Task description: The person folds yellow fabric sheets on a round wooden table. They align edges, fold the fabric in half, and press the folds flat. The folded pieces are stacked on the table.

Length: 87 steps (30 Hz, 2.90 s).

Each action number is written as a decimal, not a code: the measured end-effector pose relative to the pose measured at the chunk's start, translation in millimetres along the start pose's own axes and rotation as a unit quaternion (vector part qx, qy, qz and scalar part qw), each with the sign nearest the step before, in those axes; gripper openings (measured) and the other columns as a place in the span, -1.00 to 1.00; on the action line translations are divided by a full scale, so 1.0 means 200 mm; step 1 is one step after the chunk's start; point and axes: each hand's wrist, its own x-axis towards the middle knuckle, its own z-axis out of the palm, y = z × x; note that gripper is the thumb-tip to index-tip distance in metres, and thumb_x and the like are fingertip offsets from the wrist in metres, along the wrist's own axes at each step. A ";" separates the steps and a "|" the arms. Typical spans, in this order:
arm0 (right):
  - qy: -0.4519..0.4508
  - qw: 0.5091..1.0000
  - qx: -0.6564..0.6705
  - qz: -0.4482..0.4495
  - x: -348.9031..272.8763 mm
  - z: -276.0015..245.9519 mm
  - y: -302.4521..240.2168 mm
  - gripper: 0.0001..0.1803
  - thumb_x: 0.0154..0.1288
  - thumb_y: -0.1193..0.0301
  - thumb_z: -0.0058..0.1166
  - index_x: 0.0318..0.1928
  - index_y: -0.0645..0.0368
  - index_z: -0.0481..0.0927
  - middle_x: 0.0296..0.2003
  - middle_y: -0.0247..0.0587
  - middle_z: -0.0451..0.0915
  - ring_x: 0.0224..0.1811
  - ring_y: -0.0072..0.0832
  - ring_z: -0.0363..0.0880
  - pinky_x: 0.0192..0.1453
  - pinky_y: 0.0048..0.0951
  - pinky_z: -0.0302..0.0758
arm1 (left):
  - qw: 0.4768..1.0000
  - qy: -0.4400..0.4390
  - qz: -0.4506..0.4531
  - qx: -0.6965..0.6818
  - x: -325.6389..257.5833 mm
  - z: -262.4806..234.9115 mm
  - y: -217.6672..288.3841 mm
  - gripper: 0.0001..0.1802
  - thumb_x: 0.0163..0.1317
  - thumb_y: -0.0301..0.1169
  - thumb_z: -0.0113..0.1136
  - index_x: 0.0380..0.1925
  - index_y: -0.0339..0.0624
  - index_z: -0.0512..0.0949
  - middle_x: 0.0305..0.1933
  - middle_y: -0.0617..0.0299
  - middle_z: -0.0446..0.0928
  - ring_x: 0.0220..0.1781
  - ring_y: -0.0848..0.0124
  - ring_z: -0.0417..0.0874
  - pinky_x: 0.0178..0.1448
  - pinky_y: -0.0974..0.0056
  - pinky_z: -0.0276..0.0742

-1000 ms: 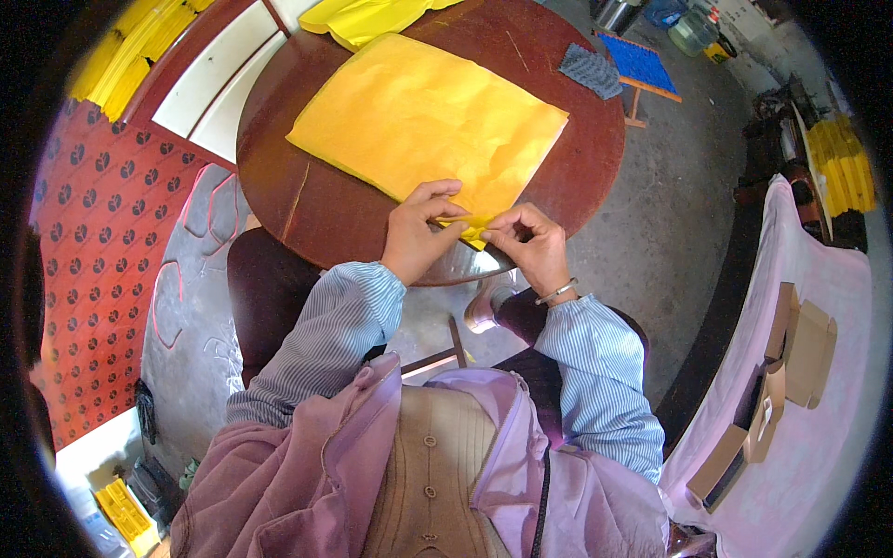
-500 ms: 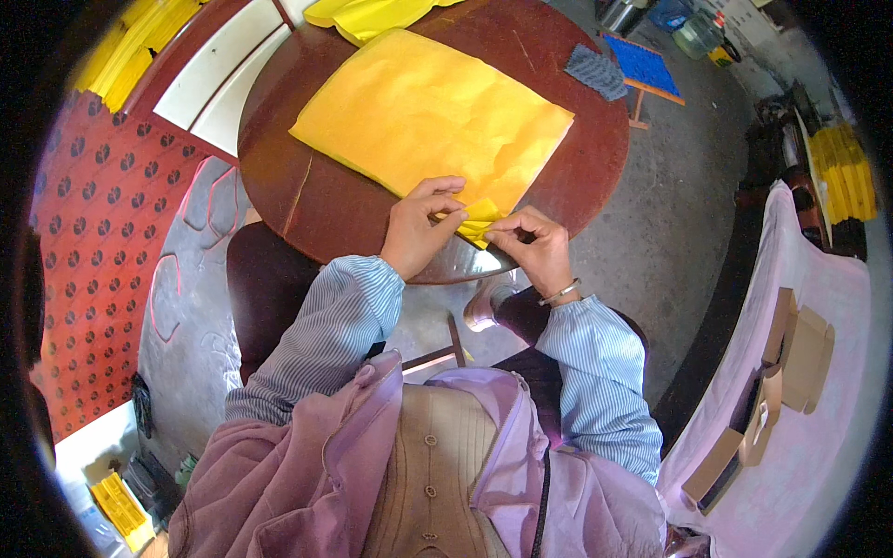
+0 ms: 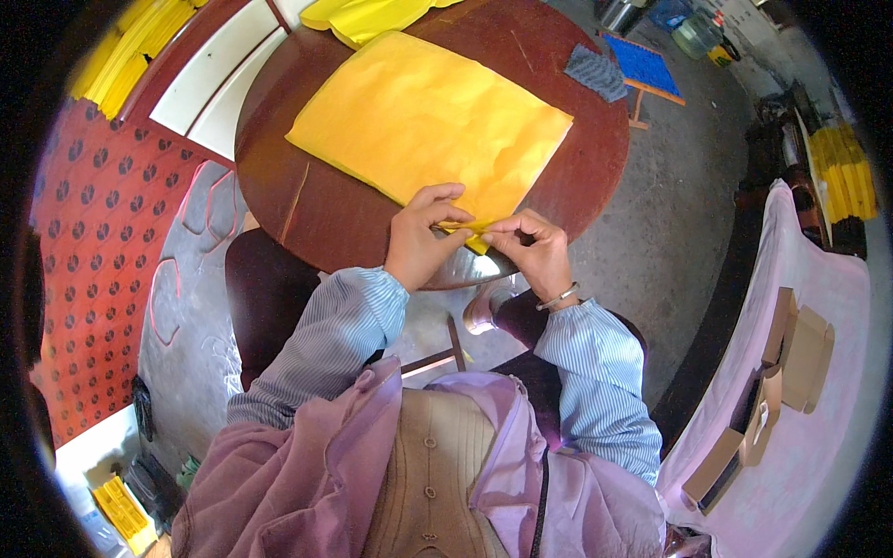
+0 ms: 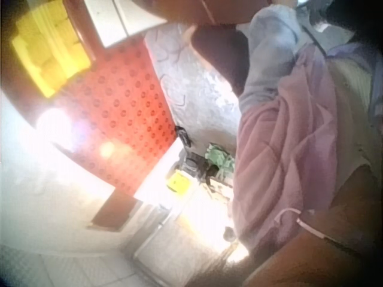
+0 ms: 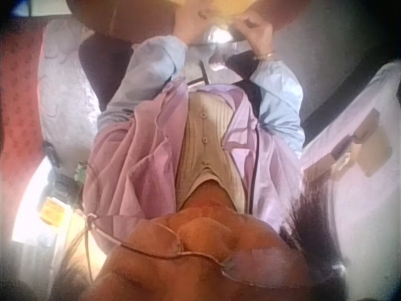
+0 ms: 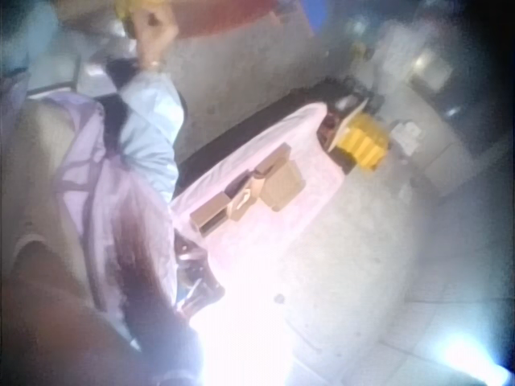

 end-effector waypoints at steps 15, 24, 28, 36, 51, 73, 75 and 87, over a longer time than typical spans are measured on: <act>0.241 0.743 -0.613 -0.113 1.25 -0.86 0.41 -0.62 0.44 0.14 0.31 0.18 -0.07 0.77 0.12 -0.30 0.70 0.14 -0.18 0.63 0.21 -0.10 0.61 | 1.000 0.008 -0.024 0.009 -0.01 0.04 0.05 -0.84 0.24 -0.53 0.49 -0.19 -0.31 0.79 0.31 -0.02 0.62 0.30 0.10 0.70 0.40 0.15 0.60; 0.284 0.785 -0.543 -0.085 1.33 -0.90 0.36 -0.57 0.31 -0.04 0.40 -0.01 -0.03 0.78 0.03 -0.24 0.73 0.16 -0.18 0.69 0.20 0.00 0.58 | 1.000 0.017 -0.013 -0.011 -0.01 0.05 0.04 -0.85 0.24 -0.57 0.47 -0.18 -0.35 0.77 0.30 -0.06 0.61 0.29 0.08 0.73 0.39 0.18 0.62; 0.249 0.934 -0.229 -0.112 0.83 -0.65 0.17 -0.67 0.33 0.27 0.47 0.00 0.14 0.73 -0.17 -0.21 0.76 -0.10 -0.36 0.75 0.07 -0.31 0.66 | 1.000 0.023 -0.003 0.005 0.00 0.05 0.04 -0.86 0.23 -0.56 0.46 -0.21 -0.34 0.76 0.31 -0.05 0.62 0.30 0.08 0.73 0.38 0.17 0.62; -0.026 0.971 -0.156 -0.182 -0.10 -0.04 -0.05 -0.70 0.22 0.63 0.41 -0.02 0.19 0.74 -0.02 -0.16 0.68 -0.05 -0.34 0.70 0.04 -0.36 0.65 | 1.000 0.018 -0.008 0.001 0.00 0.03 0.02 -0.86 0.27 -0.53 0.44 -0.20 -0.35 0.78 0.28 -0.02 0.64 0.26 0.16 0.75 0.20 0.23 0.70; -0.033 0.978 -0.125 -0.166 -0.03 -0.02 0.01 -0.83 0.28 0.60 0.40 -0.11 0.25 0.79 -0.15 -0.16 0.73 -0.13 -0.35 0.74 -0.03 -0.37 0.66 | 1.000 -0.003 -0.013 0.008 0.02 0.00 0.00 -0.85 0.29 -0.49 0.41 -0.22 -0.37 0.78 0.26 0.01 0.65 0.22 0.22 0.74 0.17 0.26 0.70; -0.003 0.988 -0.089 -0.126 -0.05 0.00 0.01 -0.83 0.28 0.56 0.46 -0.12 0.22 0.80 -0.19 -0.30 0.67 -0.18 -0.54 0.63 -0.07 -0.52 0.56 | 1.000 -0.005 -0.019 0.012 0.02 0.00 -0.03 -0.82 0.27 -0.49 0.44 -0.17 -0.36 0.78 0.27 0.02 0.64 0.23 0.23 0.74 0.23 0.25 0.68; 0.004 0.983 -0.111 -0.147 -0.04 0.00 0.01 -0.83 0.28 0.56 0.46 -0.12 0.23 0.81 -0.22 -0.29 0.68 -0.18 -0.53 0.64 -0.07 -0.52 0.56 | 1.000 -0.012 -0.021 0.013 0.02 0.00 -0.03 -0.82 0.30 -0.48 0.42 -0.17 -0.36 0.78 0.28 0.03 0.64 0.24 0.23 0.73 0.22 0.26 0.68; -0.002 0.998 -0.052 -0.040 -0.01 0.01 0.07 -0.88 0.31 0.55 0.46 -0.19 0.26 0.77 -0.27 -0.41 0.64 -0.26 -0.69 0.58 -0.14 -0.60 0.53 | 0.999 -0.050 0.012 0.012 0.01 -0.05 -0.01 -0.78 0.24 -0.52 0.40 -0.11 -0.33 0.78 0.32 0.04 0.61 0.23 0.24 0.73 0.22 0.27 0.69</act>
